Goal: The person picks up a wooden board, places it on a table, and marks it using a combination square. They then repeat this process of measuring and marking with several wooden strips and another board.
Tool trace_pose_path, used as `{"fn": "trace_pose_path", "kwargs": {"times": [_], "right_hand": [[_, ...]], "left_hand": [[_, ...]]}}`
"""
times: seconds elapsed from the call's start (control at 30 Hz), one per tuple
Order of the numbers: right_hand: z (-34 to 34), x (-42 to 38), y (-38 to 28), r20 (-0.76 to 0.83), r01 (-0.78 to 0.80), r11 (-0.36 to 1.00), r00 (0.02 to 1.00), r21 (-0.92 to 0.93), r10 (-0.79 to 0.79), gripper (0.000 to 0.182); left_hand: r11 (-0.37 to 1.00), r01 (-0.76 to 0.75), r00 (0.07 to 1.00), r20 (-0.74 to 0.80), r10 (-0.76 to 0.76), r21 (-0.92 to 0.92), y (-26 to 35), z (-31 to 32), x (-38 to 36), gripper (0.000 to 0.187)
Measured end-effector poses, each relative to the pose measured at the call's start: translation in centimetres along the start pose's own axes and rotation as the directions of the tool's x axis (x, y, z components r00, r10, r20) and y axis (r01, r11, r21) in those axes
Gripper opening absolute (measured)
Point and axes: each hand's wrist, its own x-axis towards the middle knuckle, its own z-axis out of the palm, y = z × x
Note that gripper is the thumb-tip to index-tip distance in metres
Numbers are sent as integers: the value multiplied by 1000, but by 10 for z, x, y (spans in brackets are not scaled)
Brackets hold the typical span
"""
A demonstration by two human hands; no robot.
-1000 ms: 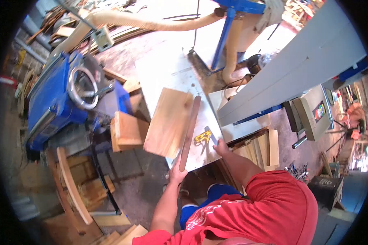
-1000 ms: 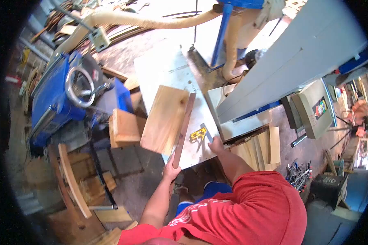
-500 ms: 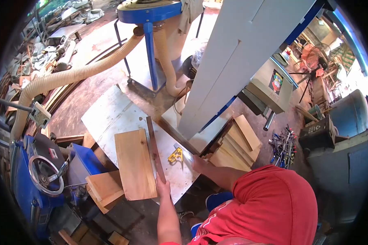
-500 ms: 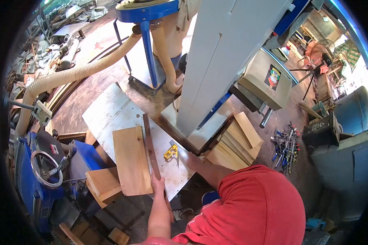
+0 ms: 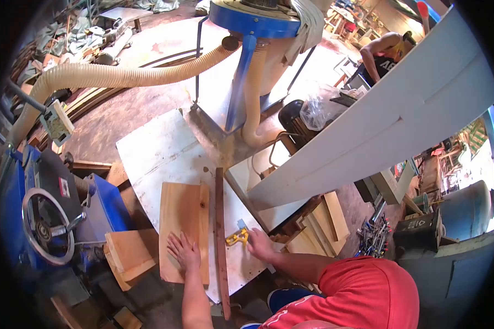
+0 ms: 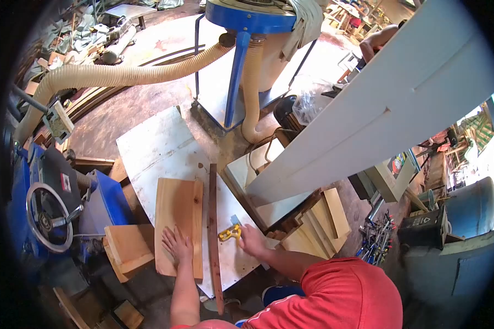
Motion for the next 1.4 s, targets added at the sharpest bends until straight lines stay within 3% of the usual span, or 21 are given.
{"fn": "trace_pose_path", "kwargs": {"times": [0.1, 0.13, 0.17, 0.23, 0.37, 0.43, 0.47, 0.53, 0.57, 0.63, 0.77, 0.93, 1.0, 1.03, 1.1, 1.2, 1.4], "right_hand": [[-4, 36, -54, -121, 351, 936, 929, 1, -349, 63], [1, 49, -66, 3, 319, 948, 948, -9, -319, 72], [5, 62, -76, 7, 306, 952, 952, -11, -305, 72], [8, 91, -100, 81, 433, 898, 900, -74, -428, 76], [45, 125, -114, 178, 377, 888, 924, -262, -339, 84], [32, 124, -130, 355, 403, 804, 899, -436, -258, 85], [23, 124, -143, 348, 392, 806, 904, -444, -248, 85], [-6, 127, -183, 565, 374, 745, 825, -553, 5, 78], [5, 128, -179, 560, 366, 749, 829, -552, 8, 78], [43, 125, -160, 343, 307, 768, 931, -562, -122, 78], [74, 129, -149, 278, 248, 770, 956, -588, -96, 67], [61, 132, -160, 416, 242, 781, 909, -575, 25, 65], [58, 132, -162, 419, 232, 782, 907, -578, 41, 66], [58, 132, -163, 434, 231, 787, 899, -572, 52, 68], [61, 132, -167, 420, 208, 798, 906, -566, 62, 69], [55, 133, -171, 436, 192, 813, 896, -550, 84, 70], [47, 133, -175, 490, 203, 837, 867, -508, 87, 70]], "left_hand": [[995, -32, 998, 59, 26, 99, -14, 22, 7, 67], [994, -6, 997, 79, -3, 113, -7, 13, 8, 66], [991, 22, 993, 110, -37, 130, -3, 7, 4, 66], [990, 12, 994, 108, -27, 140, -4, 6, 2, 64], [983, -32, 999, 47, 24, 179, -11, 14, 5, 60], [983, -51, 998, 48, 43, 175, -12, 15, 5, 60], [981, -37, 998, 60, 26, 191, -10, 13, 6, 61], [978, -33, 997, 71, 18, 208, -11, 15, 6, 61], [976, -41, 998, 58, 30, 212, -13, 17, 5, 60], [974, -57, 998, 46, 48, 218, -9, 14, 8, 60], [973, -25, 992, 128, -5, 228, -9, 12, 9, 58], [973, -76, 997, 35, 70, 217, -12, 19, 10, 61], [972, 19, 972, 225, -73, 234, -4, 5, 12, 58], [974, 11, 974, 219, -63, 227, -6, 11, 11, 58], [967, -73, 997, 57, 61, 245, -15, 20, 8, 60], [977, -39, 994, 105, 17, 210, -16, 20, 7, 59], [952, -87, 996, 32, 81, 294, -18, 23, 5, 60]]}}
